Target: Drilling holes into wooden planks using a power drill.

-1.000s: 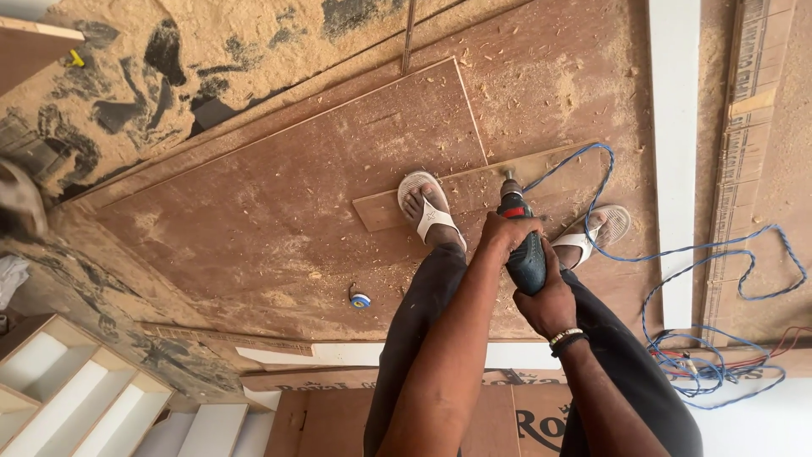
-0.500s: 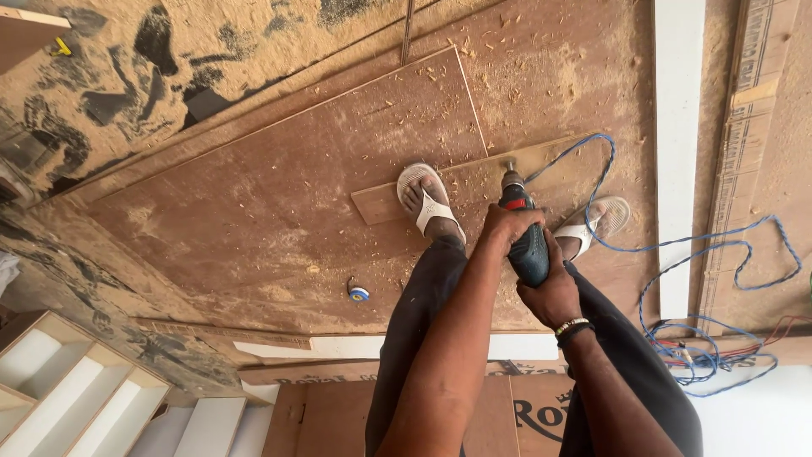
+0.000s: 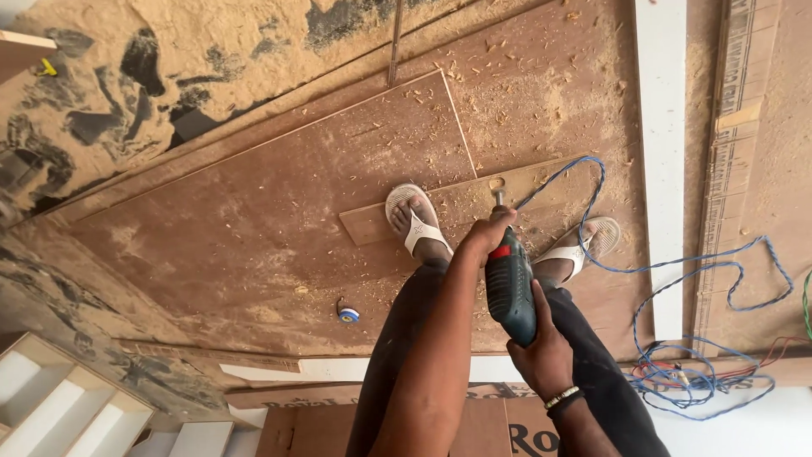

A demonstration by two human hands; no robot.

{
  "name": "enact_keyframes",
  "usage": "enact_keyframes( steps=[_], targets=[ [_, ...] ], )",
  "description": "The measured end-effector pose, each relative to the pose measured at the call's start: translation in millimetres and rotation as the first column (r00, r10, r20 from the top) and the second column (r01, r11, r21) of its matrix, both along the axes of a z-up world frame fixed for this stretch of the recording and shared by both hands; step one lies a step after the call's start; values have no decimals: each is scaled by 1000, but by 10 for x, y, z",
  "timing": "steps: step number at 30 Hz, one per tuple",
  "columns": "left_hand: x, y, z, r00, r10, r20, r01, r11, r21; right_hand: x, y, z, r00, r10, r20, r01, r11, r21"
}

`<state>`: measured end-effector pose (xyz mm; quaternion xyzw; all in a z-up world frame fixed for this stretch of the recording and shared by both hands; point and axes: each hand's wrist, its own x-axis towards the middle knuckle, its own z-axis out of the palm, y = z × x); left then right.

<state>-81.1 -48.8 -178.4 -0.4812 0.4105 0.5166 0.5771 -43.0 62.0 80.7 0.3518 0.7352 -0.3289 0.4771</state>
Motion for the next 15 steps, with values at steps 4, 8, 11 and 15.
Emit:
enact_keyframes(
  steps=[4,8,11,15],
  targets=[
    [-81,-28,67,987,-152,-57,153,988,11,-7,-62,-47,996,84,20,-84,996,3],
    [-91,-38,40,965,-252,-80,252,968,-2,88,-69,-125,995,95,-16,-95,995,-12],
    [-122,-17,103,932,-350,-94,349,937,-31,165,-32,-158,992,128,-15,-129,992,-12],
    [-164,39,69,893,-414,-176,419,908,-11,264,48,-198,987,122,-101,-121,993,9]
  ],
)
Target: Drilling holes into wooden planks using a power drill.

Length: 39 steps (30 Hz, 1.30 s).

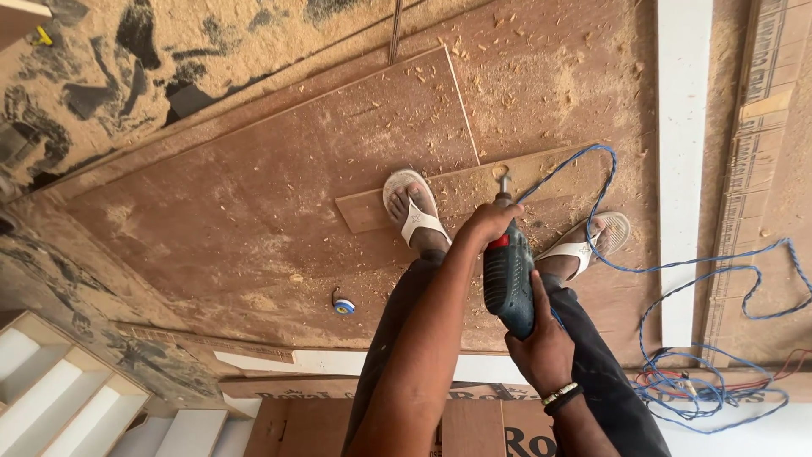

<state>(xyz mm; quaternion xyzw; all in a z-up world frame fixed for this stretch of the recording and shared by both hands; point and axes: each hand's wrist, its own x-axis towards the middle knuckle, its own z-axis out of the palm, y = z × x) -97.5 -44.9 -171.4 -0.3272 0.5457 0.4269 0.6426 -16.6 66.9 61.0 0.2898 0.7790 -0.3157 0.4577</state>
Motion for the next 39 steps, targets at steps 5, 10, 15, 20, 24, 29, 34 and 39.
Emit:
enact_keyframes(
  steps=[5,10,15,20,24,29,34,39],
  targets=[
    [-140,67,235,996,-54,-77,60,996,68,-29,148,29,990,-113,89,111,994,20],
    [-40,119,322,876,467,125,-483,836,262,42,358,38,766,-643,-24,589,716,-376],
    [275,13,-277,836,366,-408,-399,917,4,371,682,-87,458,-855,244,813,292,-503],
    [-329,-31,-12,426,-647,-632,226,753,-618,675,1200,-228,165,-894,417,798,-127,-588],
    [-169,-7,-694,25,-899,-437,550,378,-745,926,1359,-227,-75,-634,770,465,-705,-535],
    [-285,108,-736,-79,-911,-405,685,246,-686,1034,1428,-228,-91,-501,861,255,-847,-466],
    [-315,13,-300,148,-783,-604,538,576,-616,689,1495,-31,-49,-527,848,269,-825,-497],
    [-316,-230,-688,183,-711,-679,401,685,-608,766,1511,-82,-99,-545,833,328,-808,-489]
  ],
)
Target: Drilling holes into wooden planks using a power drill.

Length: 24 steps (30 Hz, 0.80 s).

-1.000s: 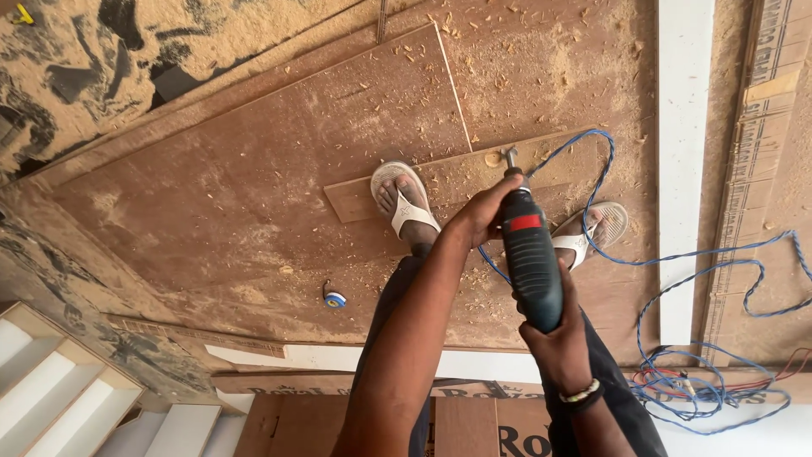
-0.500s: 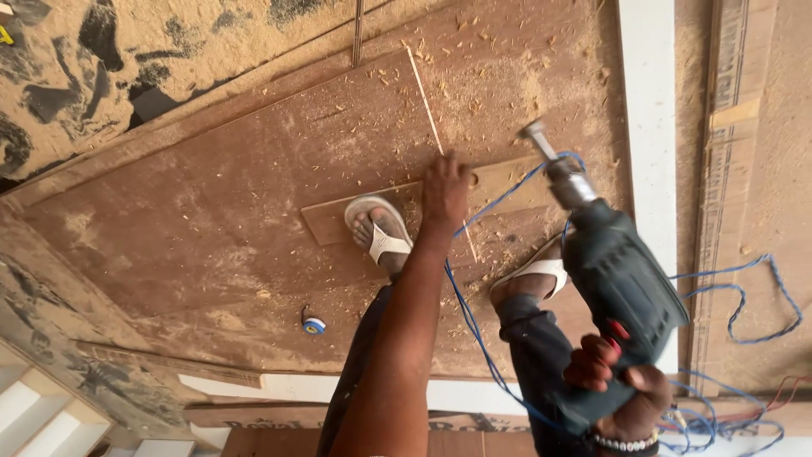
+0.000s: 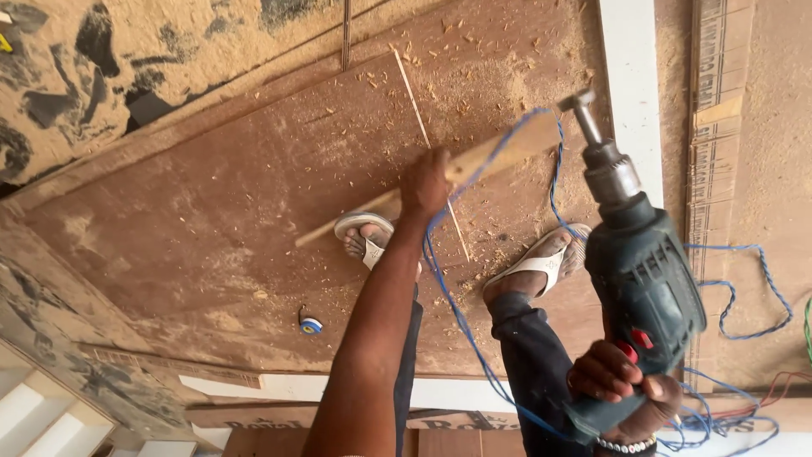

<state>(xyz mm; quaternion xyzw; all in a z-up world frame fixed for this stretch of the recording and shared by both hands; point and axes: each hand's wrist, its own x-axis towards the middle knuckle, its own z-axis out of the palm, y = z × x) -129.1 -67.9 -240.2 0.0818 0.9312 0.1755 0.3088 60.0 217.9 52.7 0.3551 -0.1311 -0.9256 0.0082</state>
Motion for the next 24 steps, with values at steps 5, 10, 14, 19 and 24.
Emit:
enact_keyframes(
  steps=[5,10,14,19,24],
  targets=[
    [-139,-107,-315,995,89,-54,-90,996,-18,-35,-44,10,993,11,118,-20,997,78],
    [-548,-32,916,996,27,-82,-57,921,-387,48,69,-68,995,94,22,-96,983,159],
    [68,-361,159,999,-47,-1,40,873,-486,-26,210,-40,999,28,39,-35,981,190],
    [412,-216,-488,975,-196,-103,152,931,-330,-14,445,59,996,-79,39,69,974,214],
    [262,471,0,955,-197,-223,153,968,-202,98,697,36,987,89,133,-125,949,291]
  ],
)
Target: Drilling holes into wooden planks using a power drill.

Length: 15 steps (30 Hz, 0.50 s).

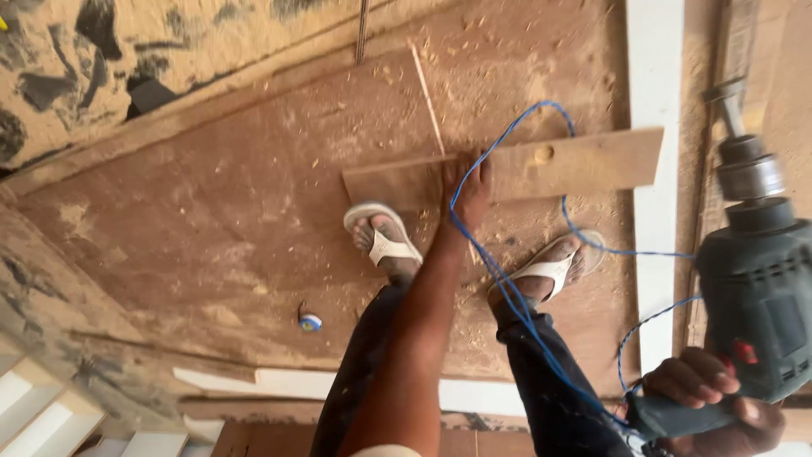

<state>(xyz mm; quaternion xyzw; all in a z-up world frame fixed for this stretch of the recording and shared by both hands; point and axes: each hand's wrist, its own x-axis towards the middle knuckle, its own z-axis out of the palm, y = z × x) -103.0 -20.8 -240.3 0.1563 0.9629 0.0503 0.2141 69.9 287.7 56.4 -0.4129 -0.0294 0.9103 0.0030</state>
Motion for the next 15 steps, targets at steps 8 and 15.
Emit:
enact_keyframes(
  steps=[8,15],
  targets=[
    [42,-118,419,993,15,-118,3,989,150,-113,-285,55,989,71,131,-95,977,192],
    [-94,-363,296,297,670,681,-851,-137,507,-361,-608,206,882,345,320,-453,805,382]
  ],
)
